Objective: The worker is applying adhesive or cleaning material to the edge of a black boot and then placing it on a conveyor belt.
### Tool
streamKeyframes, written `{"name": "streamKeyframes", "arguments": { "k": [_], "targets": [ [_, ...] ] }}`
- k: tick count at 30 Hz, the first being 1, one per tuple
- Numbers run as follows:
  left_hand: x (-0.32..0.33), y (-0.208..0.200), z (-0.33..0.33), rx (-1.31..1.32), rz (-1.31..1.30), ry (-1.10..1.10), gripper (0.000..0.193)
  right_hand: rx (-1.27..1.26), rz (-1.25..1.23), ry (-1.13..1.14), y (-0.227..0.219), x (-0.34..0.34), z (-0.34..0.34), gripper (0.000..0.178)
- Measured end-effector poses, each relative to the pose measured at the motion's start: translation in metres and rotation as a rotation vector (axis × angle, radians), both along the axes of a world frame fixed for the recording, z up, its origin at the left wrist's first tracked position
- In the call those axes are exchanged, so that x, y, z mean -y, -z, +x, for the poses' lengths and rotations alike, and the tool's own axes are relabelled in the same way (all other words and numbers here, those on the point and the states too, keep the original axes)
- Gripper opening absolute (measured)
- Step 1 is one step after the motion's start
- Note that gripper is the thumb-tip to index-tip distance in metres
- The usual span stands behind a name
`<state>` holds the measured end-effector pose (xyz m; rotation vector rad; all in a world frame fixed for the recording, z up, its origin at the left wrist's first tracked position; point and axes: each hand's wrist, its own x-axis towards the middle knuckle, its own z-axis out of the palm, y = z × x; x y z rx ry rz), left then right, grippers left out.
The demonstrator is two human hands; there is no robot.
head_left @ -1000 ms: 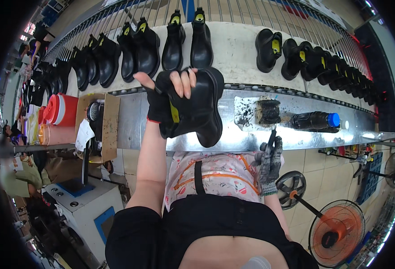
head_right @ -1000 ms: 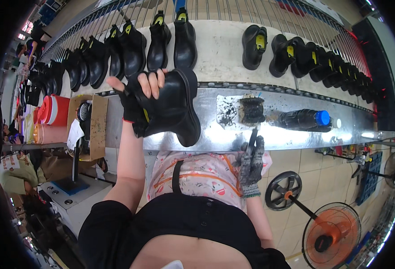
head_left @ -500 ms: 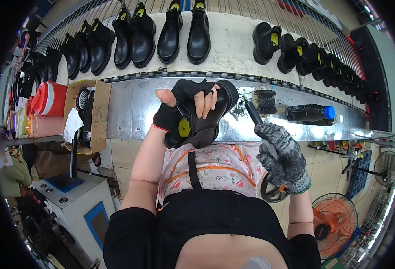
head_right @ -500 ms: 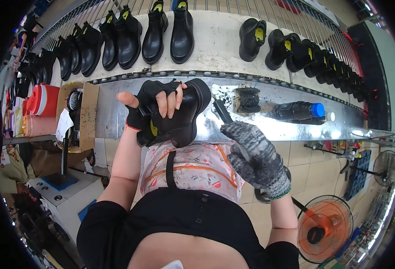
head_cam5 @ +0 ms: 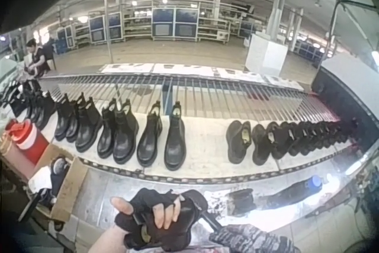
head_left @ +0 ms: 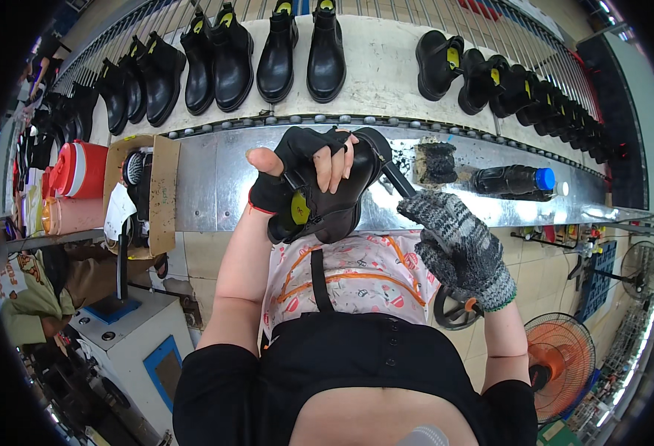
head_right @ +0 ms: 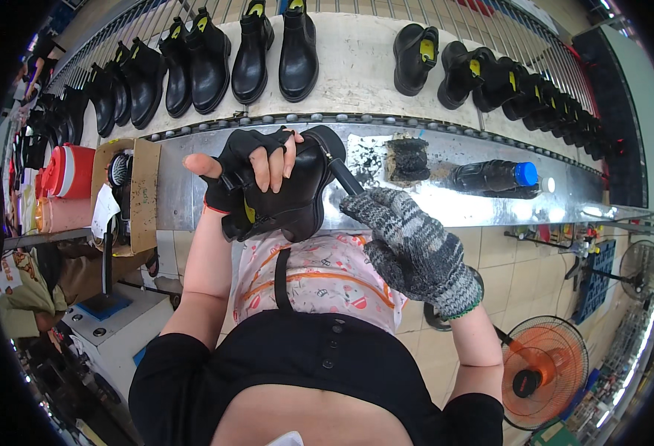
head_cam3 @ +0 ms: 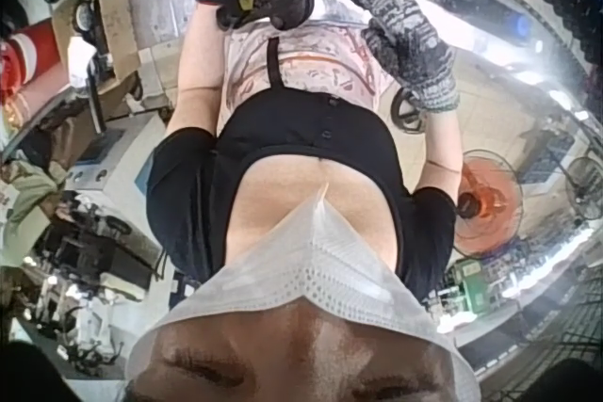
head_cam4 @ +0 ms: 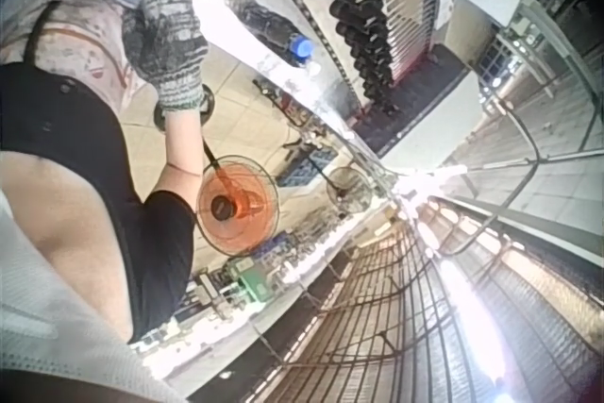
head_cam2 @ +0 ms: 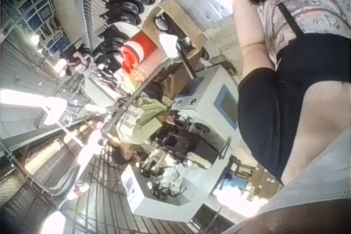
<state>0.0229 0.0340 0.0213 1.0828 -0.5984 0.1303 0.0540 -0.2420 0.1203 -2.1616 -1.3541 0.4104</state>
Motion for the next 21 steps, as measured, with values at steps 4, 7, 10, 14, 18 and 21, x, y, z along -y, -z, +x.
{"name": "streamKeyframes", "arguments": {
  "k": [4, 7, 10, 14, 18, 21],
  "targets": [
    [0.002, -0.002, -0.002, -0.022, -0.023, -0.026, 0.096, 0.001, -0.016, 0.012, -0.001, -0.002, -0.001, 0.052],
    [0.000, -0.002, 0.000, -0.004, -0.006, -0.014, 0.096, 0.017, -0.037, 0.043, 0.002, -0.003, -0.001, 0.051],
    [-0.001, -0.003, 0.000, -0.008, -0.009, -0.011, 0.096, 0.087, -0.029, 0.036, 0.002, -0.004, 0.002, 0.049],
    [-0.004, 0.002, 0.001, 0.005, -0.029, -0.009, 0.096, 0.097, 0.028, -0.004, -0.002, -0.011, 0.010, 0.046],
    [-0.017, 0.006, 0.003, 0.017, -0.084, -0.027, 0.095, 0.029, 0.096, -0.029, 0.021, -0.013, 0.019, 0.049],
    [-0.027, 0.014, 0.004, 0.007, -0.191, -0.053, 0.094, 0.054, 0.193, -0.013, 0.043, -0.026, 0.016, 0.045]
  ]
}}
